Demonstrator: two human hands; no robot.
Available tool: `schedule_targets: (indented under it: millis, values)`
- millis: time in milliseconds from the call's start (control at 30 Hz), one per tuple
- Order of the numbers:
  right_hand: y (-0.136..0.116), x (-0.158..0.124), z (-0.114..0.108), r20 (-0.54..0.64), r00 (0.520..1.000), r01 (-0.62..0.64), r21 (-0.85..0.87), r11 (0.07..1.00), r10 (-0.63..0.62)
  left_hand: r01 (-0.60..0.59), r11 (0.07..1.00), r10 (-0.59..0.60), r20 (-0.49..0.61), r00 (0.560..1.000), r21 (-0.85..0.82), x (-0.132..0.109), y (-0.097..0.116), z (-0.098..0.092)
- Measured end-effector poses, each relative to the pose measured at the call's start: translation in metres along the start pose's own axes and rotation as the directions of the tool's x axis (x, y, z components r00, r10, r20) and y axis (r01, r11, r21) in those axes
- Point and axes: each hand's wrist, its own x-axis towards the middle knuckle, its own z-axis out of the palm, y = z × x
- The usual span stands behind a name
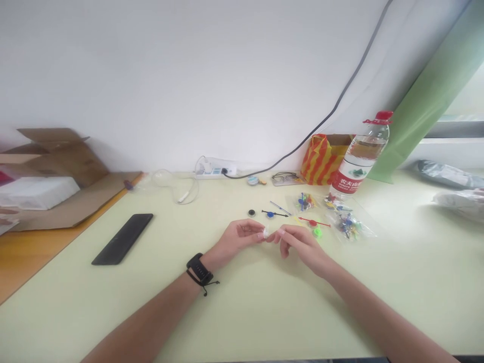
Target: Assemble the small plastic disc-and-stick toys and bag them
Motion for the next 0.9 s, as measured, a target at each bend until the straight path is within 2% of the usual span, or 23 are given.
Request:
schedule_targets:
  millis: [100,167,233,300,400,500,600,767,833,900]
  values:
    - [0.007,0.003,-0.008,-0.08,0.993,0.06,-0.3,0.952,-0.087,-0.012,1.0,0.012,0.008,1.0,0.023,-0.001,0.001,0.0]
    - [0.014,0.005,-0.019,-0.185,0.962,0.059,-0.57,0.819,-0.199,-0.036,0.997,0.036,0.004,0.999,0.063,-0.001,0.001,-0.001]
    - [0.022,0.007,-0.033,-0.276,0.903,-0.007,-0.775,0.631,-0.329,-0.079,0.988,0.08,-0.003,0.997,0.135,-0.001,0.0,-0.001]
    - [0.03,0.006,-0.046,-0.336,0.858,-0.133,-0.875,0.466,-0.388,-0.143,0.957,0.146,0.004,0.989,0.251,-0.001,-0.003,-0.001]
    - [0.038,0.003,-0.057,-0.395,0.862,-0.292,-0.899,0.327,-0.317,-0.232,0.85,0.24,0.043,0.97,0.473,-0.001,-0.006,-0.002]
    - [0.04,0.0,-0.058,-0.385,0.907,-0.317,-0.891,0.325,-0.171,-0.275,0.73,0.303,0.065,0.951,0.625,-0.001,-0.008,-0.003]
    - [0.036,0.001,-0.055,-0.308,0.945,-0.248,-0.894,0.372,-0.11,-0.302,0.666,0.329,0.095,0.94,0.682,-0.001,-0.01,-0.005]
    - [0.025,0.003,-0.044,-0.067,0.991,0.009,-0.836,0.548,-0.118,-0.319,0.655,0.331,0.12,0.936,0.685,-0.003,-0.009,-0.005]
    - [0.024,0.003,-0.035,0.021,0.988,0.113,-0.771,0.627,-0.153,-0.323,0.666,0.321,0.133,0.938,0.673,-0.004,-0.007,-0.004]
    - [0.025,0.004,-0.025,0.046,0.978,0.174,-0.709,0.684,-0.201,-0.333,0.684,0.311,0.154,0.938,0.65,-0.005,-0.005,-0.003]
